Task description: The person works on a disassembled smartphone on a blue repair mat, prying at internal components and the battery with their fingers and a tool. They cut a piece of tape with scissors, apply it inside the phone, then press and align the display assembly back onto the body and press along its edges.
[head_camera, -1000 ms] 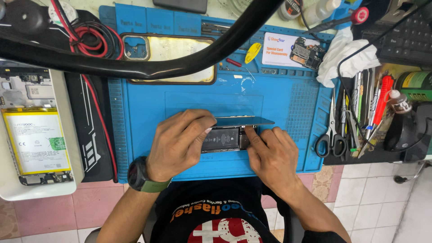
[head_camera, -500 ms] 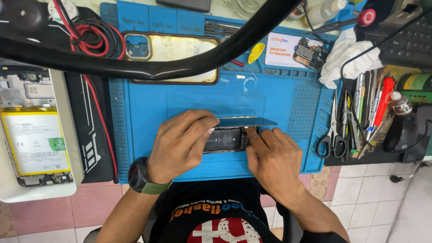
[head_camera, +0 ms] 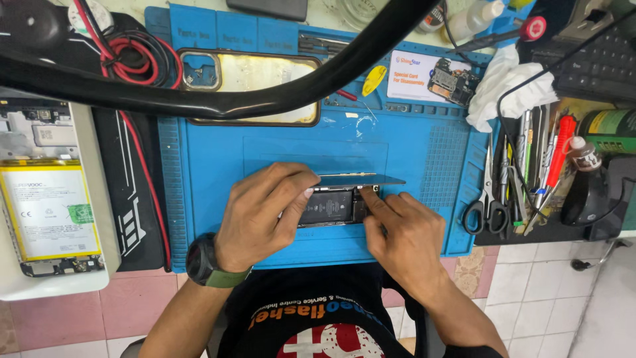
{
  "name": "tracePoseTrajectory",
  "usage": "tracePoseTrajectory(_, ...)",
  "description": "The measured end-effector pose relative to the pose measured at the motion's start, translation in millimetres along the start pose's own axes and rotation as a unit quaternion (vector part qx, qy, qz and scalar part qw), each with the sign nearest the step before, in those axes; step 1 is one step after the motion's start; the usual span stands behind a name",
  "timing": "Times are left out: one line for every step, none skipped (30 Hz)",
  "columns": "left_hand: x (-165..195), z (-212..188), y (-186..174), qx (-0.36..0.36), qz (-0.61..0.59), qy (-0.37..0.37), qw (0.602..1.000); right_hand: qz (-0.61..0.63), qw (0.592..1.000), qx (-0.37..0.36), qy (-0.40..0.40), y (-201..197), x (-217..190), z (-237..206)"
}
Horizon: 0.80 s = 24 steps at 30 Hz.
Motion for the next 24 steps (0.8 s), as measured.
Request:
tracePoseTrajectory(0.2, -0.5, -0.3, -0.001, 0.003, 0.001, 1.000, 0.002, 1.000, 0.004, -0.002, 1.3, 0.1, -1.4)
tracePoseTrajectory(0.3, -0.6, 0.1, -0.003, 0.004, 0.004, 1.000, 0.002, 1.000, 0.010, -0.002, 2.2, 0.3, -3.0)
tracePoseTrajectory(0.3, -0.5, 0.6, -0.003, 0.004, 0.001, 1.000, 0.001, 1.000, 0.018, -0.003, 2.5, 0.9, -4.1)
tracePoseTrajectory(0.4, -0.7, 0.8, -0.002, 0.003, -0.001, 1.000, -0.002, 1.000, 0.023, -0.006, 2.4, 1.2, -5.2)
tracePoseTrajectory(0.2, -0.6, 0.8, 0.000, 0.004, -0.003, 1.000, -0.004, 1.000, 0.028, -0.010, 2.3, 1.2, -6.2)
tracePoseTrajectory(0.0, -0.4, 0.8, -0.001, 0.002, -0.002, 1.000, -0.006, 0.999, 0.032, -0.016, 2.3, 1.3, -6.7)
tracePoseTrajectory(0.0, -0.6, 0.6, -0.002, 0.001, -0.002, 1.000, -0.006, 0.999, 0.033, -0.019, 2.5, 1.3, -7.0)
tracePoseTrajectory(0.0, -0.4, 0.8, -0.003, 0.000, -0.002, 1.000, -0.008, 0.999, 0.035, -0.021, 2.6, 1.3, -7.2)
tracePoseTrajectory(-0.5, -0.1, 0.6, -0.002, 0.001, -0.001, 1.000, -0.010, 0.999, 0.037, -0.024, 3.0, 1.5, -6.8)
tracePoseTrajectory(-0.6, 0.0, 0.7, -0.001, 0.002, -0.001, 1.000, -0.011, 0.999, 0.037, -0.024, 3.6, 1.6, -6.4)
tracePoseTrajectory(-0.7, -0.2, 0.9, -0.002, 0.002, -0.002, 1.000, -0.012, 0.999, 0.036, -0.024, 4.3, 1.7, -6.1)
tracePoseTrajectory(-0.8, -0.3, 1.1, -0.004, 0.001, -0.003, 1.000, -0.012, 0.999, 0.036, -0.024, 4.9, 1.8, -5.7)
tracePoseTrajectory(-1.3, -0.3, 1.3, -0.006, 0.000, -0.004, 1.000, -0.017, 0.999, 0.035, -0.024, 5.7, 2.0, -5.3)
tracePoseTrajectory(-1.5, -0.6, 1.3, -0.007, 0.000, -0.005, 1.000, -0.020, 0.999, 0.034, -0.025, 6.5, 1.9, -5.0)
tracePoseTrajectory(-1.5, -1.1, 1.3, -0.007, 0.000, -0.006, 1.000, -0.024, 0.999, 0.032, -0.024, 7.0, 1.7, -5.2)
tracePoseTrajectory(-1.4, -1.1, 1.4, -0.007, 0.000, -0.005, 1.000, -0.029, 0.999, 0.032, -0.028, 7.1, 1.2, -5.3)
tracePoseTrajectory(-2.0, -0.8, 1.9, -0.007, -0.001, -0.003, 1.000, -0.034, 0.998, 0.033, -0.031, 7.5, 1.0, -5.1)
tracePoseTrajectory(-1.6, -0.9, 1.5, -0.004, 0.002, 0.000, 1.000, -0.039, 0.998, 0.033, -0.035, 7.2, 0.5, -5.0)
tracePoseTrajectory(-1.2, -1.5, 1.1, -0.003, 0.004, 0.002, 1.000, -0.044, 0.998, 0.028, -0.038, 6.5, 0.4, -5.2)
tracePoseTrajectory(-0.8, -1.7, 0.8, -0.001, 0.007, 0.005, 1.000, -0.048, 0.998, 0.023, -0.042, 5.3, 0.4, -4.9)
tracePoseTrajectory(-0.9, -1.5, 0.8, -0.003, 0.005, 0.005, 1.000, -0.053, 0.997, 0.019, -0.045, 4.1, 0.5, -4.1)
tracePoseTrajectory(-1.0, -1.4, 0.7, -0.004, 0.003, 0.005, 1.000, -0.052, 0.997, 0.013, -0.047, 3.0, 0.6, -3.0)
tracePoseTrajectory(-1.0, -1.5, 0.7, -0.005, 0.001, 0.005, 1.000, -0.052, 0.997, 0.007, -0.049, 1.8, 0.8, -1.9)
tracePoseTrajectory(-1.1, -1.5, 0.8, -0.005, -0.002, 0.005, 1.000, -0.051, 0.997, 0.000, -0.052, 0.6, 0.6, -0.7)
Point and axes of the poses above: each hand's wrist, its own z-axis towards the middle knuckle, its own y-axis out of the palm, x = y × z, the point moved 3 cm from there along z, towards the middle knuckle, and after that the axes turned 5 degrees about z, right-handed, at the moved point
